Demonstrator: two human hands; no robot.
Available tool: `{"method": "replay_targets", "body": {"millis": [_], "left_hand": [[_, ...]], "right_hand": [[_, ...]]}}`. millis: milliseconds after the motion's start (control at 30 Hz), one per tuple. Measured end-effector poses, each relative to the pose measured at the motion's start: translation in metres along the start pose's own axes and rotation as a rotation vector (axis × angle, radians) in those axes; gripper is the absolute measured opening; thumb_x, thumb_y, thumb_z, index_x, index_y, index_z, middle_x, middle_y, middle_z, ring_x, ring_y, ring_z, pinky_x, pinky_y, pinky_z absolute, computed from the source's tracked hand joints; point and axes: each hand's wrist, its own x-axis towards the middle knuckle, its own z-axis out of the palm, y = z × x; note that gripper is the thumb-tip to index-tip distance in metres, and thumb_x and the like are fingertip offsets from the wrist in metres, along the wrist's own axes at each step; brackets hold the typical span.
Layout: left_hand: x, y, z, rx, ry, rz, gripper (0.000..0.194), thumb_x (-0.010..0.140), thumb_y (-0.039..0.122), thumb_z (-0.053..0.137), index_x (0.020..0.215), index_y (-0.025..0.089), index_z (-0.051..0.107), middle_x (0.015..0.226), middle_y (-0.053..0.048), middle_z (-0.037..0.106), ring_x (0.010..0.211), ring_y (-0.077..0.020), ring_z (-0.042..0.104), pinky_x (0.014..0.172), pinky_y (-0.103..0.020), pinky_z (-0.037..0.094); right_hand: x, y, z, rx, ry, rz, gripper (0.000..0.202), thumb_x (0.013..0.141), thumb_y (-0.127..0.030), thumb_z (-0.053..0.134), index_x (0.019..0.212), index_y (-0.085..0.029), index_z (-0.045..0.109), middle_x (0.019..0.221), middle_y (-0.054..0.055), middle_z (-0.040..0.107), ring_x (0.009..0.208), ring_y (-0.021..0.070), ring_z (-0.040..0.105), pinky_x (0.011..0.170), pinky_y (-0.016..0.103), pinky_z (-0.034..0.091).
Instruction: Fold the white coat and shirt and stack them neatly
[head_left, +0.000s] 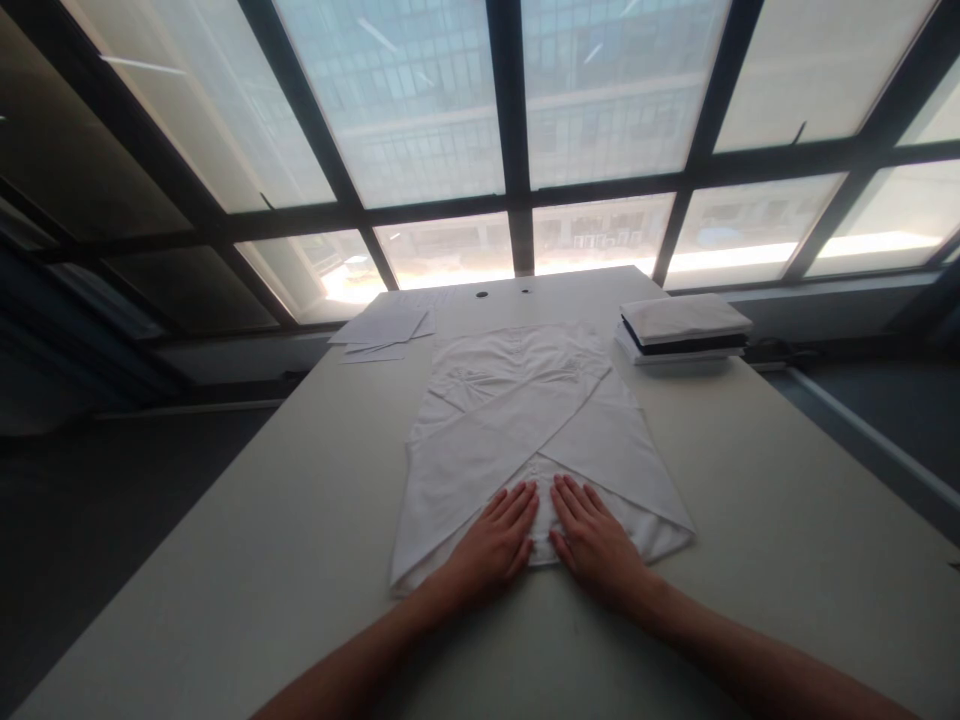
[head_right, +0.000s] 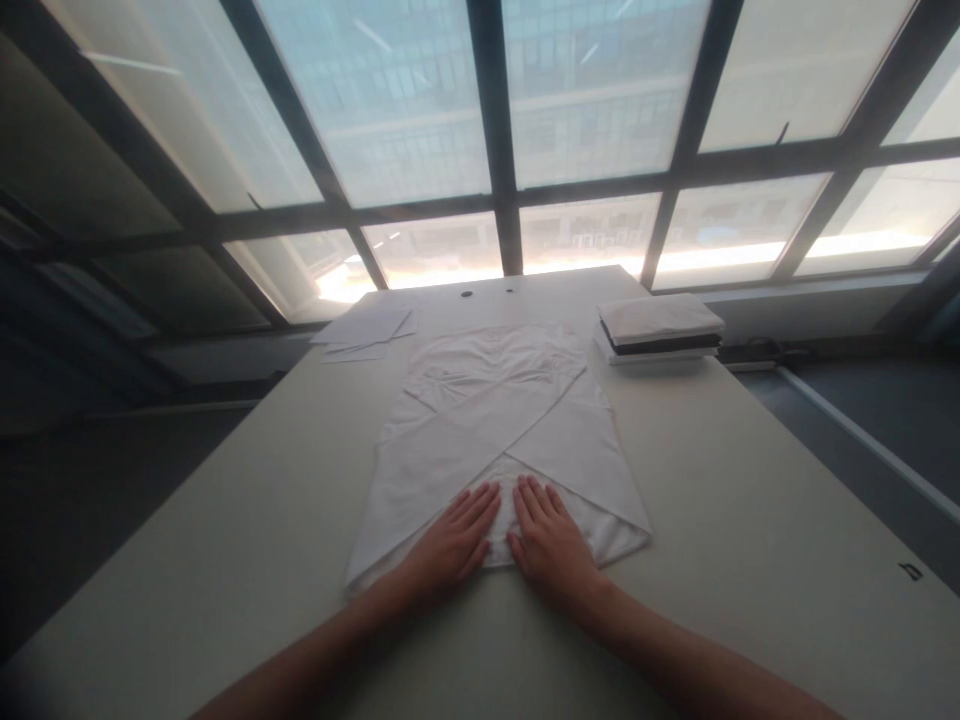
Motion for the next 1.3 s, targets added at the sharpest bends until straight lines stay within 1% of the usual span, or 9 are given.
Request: {"method": "replay_targets", "body": {"millis": [200,367,433,567,700,933,1133,1200,1300], "left_hand": [[0.001,0.002,-0.003,-0.016,-0.006,-0.01,0.062,0.1,0.029,0.037,0.158,0.016,0.018,0.163,-0.01,0.018,0.151,-0.0232,0.013,0.123,-0.044,0.022],[0.001,0.003,-0.004,-0.03,0.001,-0.009,0.063,0.1,0.03,0.038,0.158,0.016,0.016,0.163,-0.011,0.019,0.151,-0.0239,0.014,0.122,-0.046,0.023],[0.001,0.003,-0.003,-0.028,0.008,-0.011,0.064,0.101,0.03,0.038,0.158,0.016,0.014,0.163,-0.01,0.019,0.151,-0.0233,0.013,0.123,-0.045,0.022],[0.001,0.003,-0.004,-0.028,0.007,-0.007,0.065,0.1,0.029,0.038,0.159,0.015,0.013,0.163,-0.01,0.019,0.151,-0.0229,0.013,0.123,-0.043,0.021],[0.002,0.002,-0.005,-0.022,-0.004,-0.003,0.066,0.099,0.028,0.039,0.159,0.015,0.013,0.163,-0.01,0.018,0.151,-0.023,0.014,0.123,-0.043,0.022],[0.002,0.003,-0.006,-0.017,-0.011,-0.007,0.063,0.098,0.026,0.04,0.157,0.014,0.021,0.163,-0.011,0.019,0.151,-0.0234,0.014,0.123,-0.044,0.023],[0.002,0.003,-0.006,-0.032,-0.01,-0.013,0.062,0.098,0.028,0.04,0.157,0.016,0.022,0.163,-0.01,0.019,0.151,-0.0233,0.015,0.122,-0.045,0.023],[0.002,0.002,-0.005,-0.039,0.001,-0.012,0.062,0.099,0.028,0.04,0.157,0.017,0.021,0.163,-0.01,0.02,0.151,-0.0235,0.015,0.122,-0.045,0.023],[0.002,0.002,-0.004,-0.047,0.02,-0.011,0.064,0.099,0.029,0.04,0.158,0.018,0.018,0.163,-0.01,0.02,0.151,-0.0237,0.016,0.122,-0.045,0.024]], "right_hand": [[0.001,-0.003,-0.008,0.012,0.026,-0.014,0.056,0.094,-0.023,0.044,0.147,-0.005,0.044,0.155,0.018,0.036,0.147,0.0265,0.028,0.119,0.046,0.028],[0.001,-0.011,-0.027,0.049,0.122,-0.131,0.053,0.095,-0.016,0.041,0.147,-0.007,0.045,0.155,0.015,0.039,0.148,0.0242,0.025,0.121,0.046,0.026],[0.002,-0.013,-0.029,0.059,0.117,-0.162,0.054,0.095,-0.017,0.041,0.148,-0.007,0.042,0.156,0.014,0.037,0.149,0.0238,0.023,0.121,0.046,0.026],[0.003,-0.011,-0.023,0.064,0.016,-0.143,0.058,0.096,-0.025,0.047,0.15,-0.004,0.038,0.157,0.016,0.033,0.148,0.0266,0.023,0.12,0.046,0.028],[0.003,-0.007,-0.016,0.055,-0.052,-0.104,0.061,0.096,-0.032,0.05,0.149,-0.003,0.039,0.156,0.019,0.034,0.147,0.0287,0.027,0.12,0.047,0.028],[0.002,-0.003,-0.008,0.039,-0.021,-0.061,0.06,0.096,-0.032,0.049,0.148,-0.003,0.041,0.157,0.018,0.033,0.147,0.0285,0.026,0.12,0.045,0.027],[0.003,0.001,-0.008,0.002,0.057,0.06,0.053,0.097,-0.028,0.045,0.142,-0.001,0.049,0.151,0.021,0.042,0.143,0.0302,0.036,0.117,0.046,0.032],[0.003,0.001,-0.012,0.029,0.096,0.04,0.05,0.098,-0.027,0.043,0.142,-0.002,0.05,0.15,0.02,0.045,0.142,0.029,0.037,0.117,0.046,0.034],[0.003,-0.001,-0.018,0.091,0.099,-0.058,0.049,0.098,-0.023,0.041,0.144,-0.005,0.048,0.151,0.017,0.044,0.144,0.026,0.035,0.118,0.045,0.033]]}}
